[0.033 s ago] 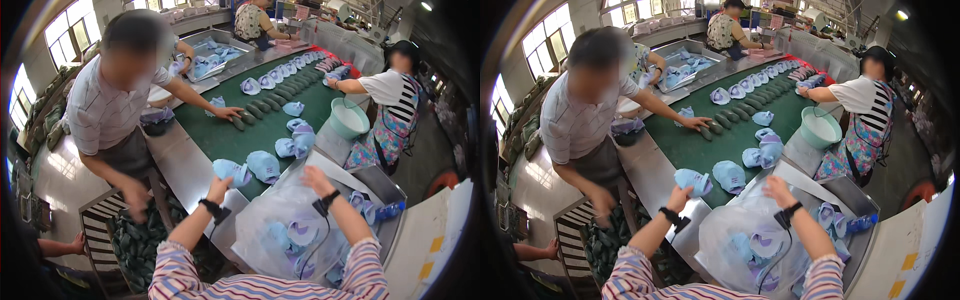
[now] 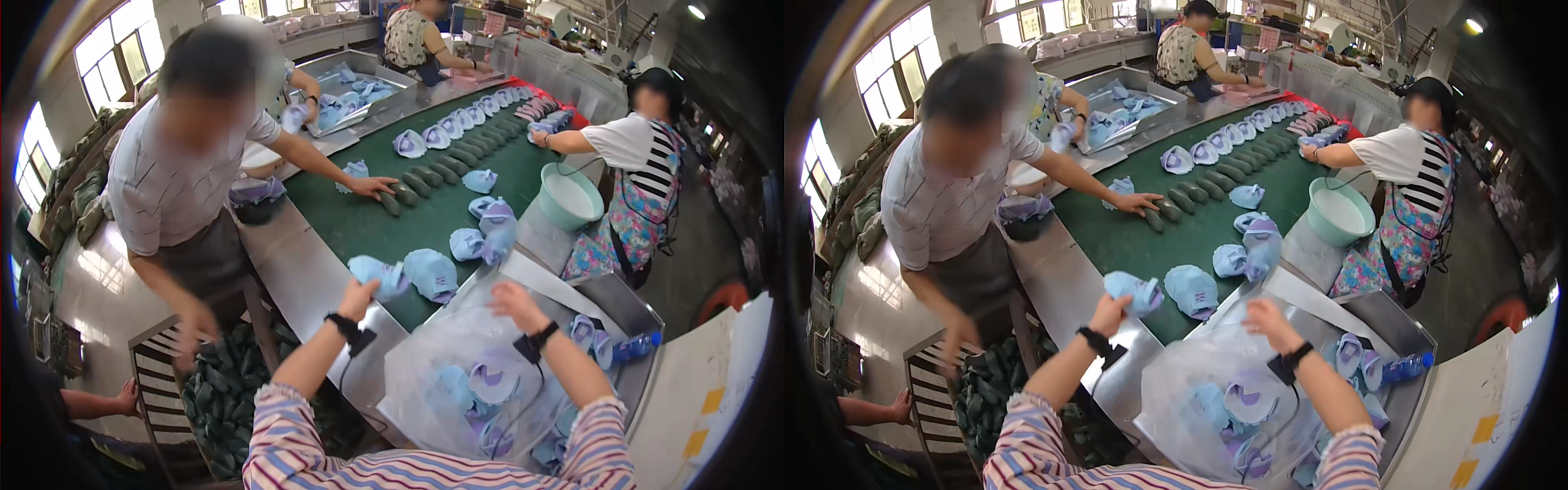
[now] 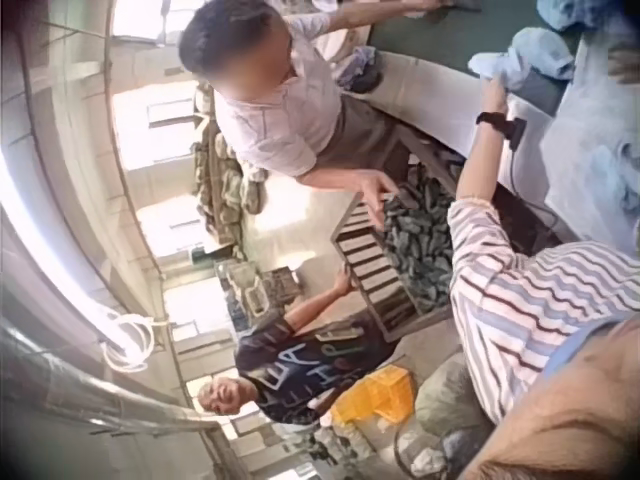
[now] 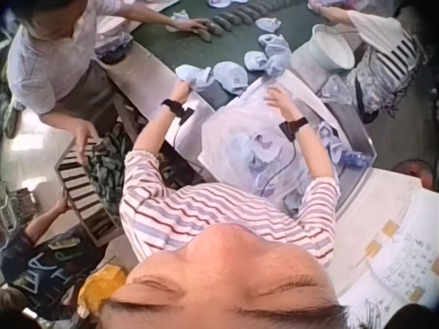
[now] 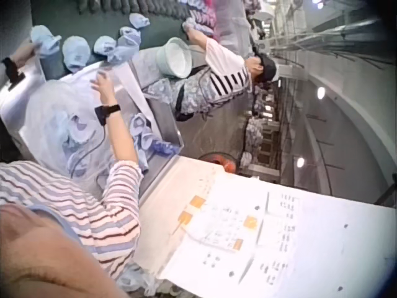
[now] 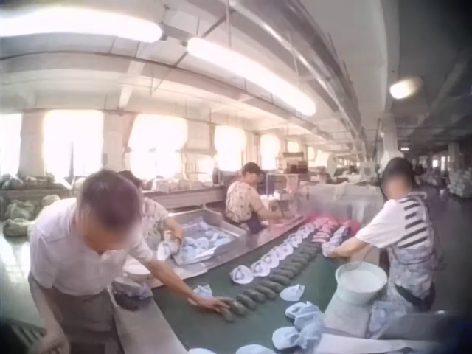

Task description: The person picks light blue slippers from a pile, folds them, and places them into a clear plastic bag. They continue to pack multiple slippers into the bag, occasionally adjusting the contents and the bag itself.

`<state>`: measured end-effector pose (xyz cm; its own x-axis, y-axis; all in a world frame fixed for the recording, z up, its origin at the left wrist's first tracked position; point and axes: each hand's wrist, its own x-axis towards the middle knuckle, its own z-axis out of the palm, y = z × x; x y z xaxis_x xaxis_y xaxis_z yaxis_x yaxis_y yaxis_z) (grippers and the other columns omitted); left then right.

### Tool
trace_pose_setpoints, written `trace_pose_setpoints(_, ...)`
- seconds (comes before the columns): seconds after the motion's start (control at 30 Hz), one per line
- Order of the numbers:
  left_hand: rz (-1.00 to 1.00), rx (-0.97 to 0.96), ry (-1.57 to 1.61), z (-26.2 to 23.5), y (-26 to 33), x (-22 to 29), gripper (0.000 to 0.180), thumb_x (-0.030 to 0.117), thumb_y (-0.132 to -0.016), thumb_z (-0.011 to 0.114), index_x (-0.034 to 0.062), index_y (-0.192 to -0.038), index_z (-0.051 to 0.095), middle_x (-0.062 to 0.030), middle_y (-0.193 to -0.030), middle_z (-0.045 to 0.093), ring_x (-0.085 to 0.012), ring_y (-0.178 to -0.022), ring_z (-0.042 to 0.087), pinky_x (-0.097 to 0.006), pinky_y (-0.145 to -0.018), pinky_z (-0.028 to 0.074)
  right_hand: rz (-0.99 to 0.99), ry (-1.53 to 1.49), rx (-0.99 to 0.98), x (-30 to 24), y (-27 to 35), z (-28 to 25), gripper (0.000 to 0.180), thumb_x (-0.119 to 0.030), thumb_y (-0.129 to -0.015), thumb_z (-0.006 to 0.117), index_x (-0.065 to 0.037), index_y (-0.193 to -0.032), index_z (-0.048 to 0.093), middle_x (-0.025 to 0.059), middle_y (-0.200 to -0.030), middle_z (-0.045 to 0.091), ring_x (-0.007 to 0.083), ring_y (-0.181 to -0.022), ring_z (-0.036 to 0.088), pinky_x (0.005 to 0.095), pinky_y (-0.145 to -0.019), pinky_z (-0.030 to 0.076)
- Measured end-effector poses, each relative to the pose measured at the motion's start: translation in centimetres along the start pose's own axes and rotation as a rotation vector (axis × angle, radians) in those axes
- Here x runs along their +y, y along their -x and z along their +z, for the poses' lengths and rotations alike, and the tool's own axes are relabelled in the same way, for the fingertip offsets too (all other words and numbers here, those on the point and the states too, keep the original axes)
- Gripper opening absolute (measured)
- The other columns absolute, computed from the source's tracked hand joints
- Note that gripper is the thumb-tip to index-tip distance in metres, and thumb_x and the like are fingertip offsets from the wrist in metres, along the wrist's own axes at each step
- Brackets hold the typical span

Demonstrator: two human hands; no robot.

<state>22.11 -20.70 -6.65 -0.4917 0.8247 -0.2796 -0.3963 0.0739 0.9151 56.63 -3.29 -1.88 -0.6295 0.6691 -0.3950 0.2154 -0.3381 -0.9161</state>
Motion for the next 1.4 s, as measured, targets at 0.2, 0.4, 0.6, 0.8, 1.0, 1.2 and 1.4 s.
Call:
trace_pose_setpoints(0.2,0.407,0.190,0.049,-1.3,-14.6,16.5,0.033,0.013,-0.084,0.058,-0.0016,-0.112,0.047,-0.0051,-0.079,0.055,-0.0137,-0.060,0.053,-0.028,-0.048,0.044,-0.237,0.522,-0.371,-7.0,12.4,4.9,0.030,-0.017,-0.088,0.061,-0.003,-0.114,0.057,0.0081,-0.105,0.061,0.0160,-0.092,0.062,0.0310,-0.075,0.052)
trace_pose_setpoints(0.4,0.232,-0.307,-0.223,8.9,-5.1,16.3,0.034,0.018,-0.088,0.055,0.0019,-0.117,0.049,-0.0095,-0.103,0.066,-0.0162,-0.090,0.063,-0.028,-0.070,0.046,-0.185,0.787,-0.511,-4.4,19.5,5.3,0.028,-0.020,-0.088,0.058,-0.003,-0.110,0.059,0.0117,-0.096,0.064,0.0241,-0.087,0.062,0.0329,-0.077,0.050)
trace_pose_setpoints(0.6,-0.025,-1.497,-0.863,14.8,16.0,1.1,0.033,0.026,-0.089,0.060,0.0030,-0.113,0.056,-0.0127,-0.109,0.064,-0.0209,-0.103,0.061,-0.034,-0.082,0.049,-0.161,0.933,-0.322,10.3,18.6,4.0,0.021,-0.014,-0.081,0.054,-0.003,-0.098,0.058,0.0185,-0.091,0.062,0.0344,-0.082,0.060,0.0422,-0.071,0.047)
trace_pose_setpoints(0.8,0.796,-0.805,-1.513,15.0,13.9,-9.9,0.050,0.029,-0.075,0.068,0.0040,-0.116,0.054,-0.0189,-0.118,0.054,-0.0372,-0.112,0.050,-0.046,-0.087,0.045,-0.347,1.317,0.458,10.6,19.0,-6.5,0.033,-0.016,-0.075,0.059,0.000,-0.104,0.060,0.0209,-0.095,0.064,0.0391,-0.091,0.060,0.0436,-0.083,0.049)
trace_pose_setpoints(1.0,0.812,-0.798,-1.431,19.9,15.3,-10.2,0.074,0.042,-0.068,0.076,0.0038,-0.125,0.047,-0.0203,-0.131,0.044,-0.0379,-0.121,0.042,-0.047,-0.093,0.042,-0.317,1.156,0.204,10.3,21.4,-2.8,0.046,-0.013,-0.075,0.061,-0.007,-0.120,0.054,0.0181,-0.123,0.054,0.0343,-0.111,0.053,0.0426,-0.090,0.047)
trace_pose_setpoints(1.2,0.615,-0.859,-1.395,19.9,14.3,-14.2,0.054,0.027,-0.072,0.075,0.0006,-0.114,0.055,-0.0185,-0.122,0.054,-0.0332,-0.113,0.051,-0.042,-0.085,0.048,-0.303,1.402,0.346,14.2,17.8,-0.9,0.057,-0.009,-0.072,0.065,-0.023,-0.126,0.053,0.0172,-0.131,0.046,0.0366,-0.111,0.052,0.0432,-0.088,0.047)
trace_pose_setpoints(1.4,0.149,-0.732,-0.761,16.9,11.1,-7.7,0.021,0.020,-0.086,0.063,0.0002,-0.093,0.066,-0.0070,-0.084,0.067,-0.0156,-0.079,0.061,-0.030,-0.075,0.047,-0.496,0.941,0.354,10.2,15.4,0.0,0.041,-0.018,-0.076,0.071,-0.007,-0.114,0.061,0.0161,-0.117,0.059,0.0282,-0.111,0.056,0.0359,-0.087,0.047)
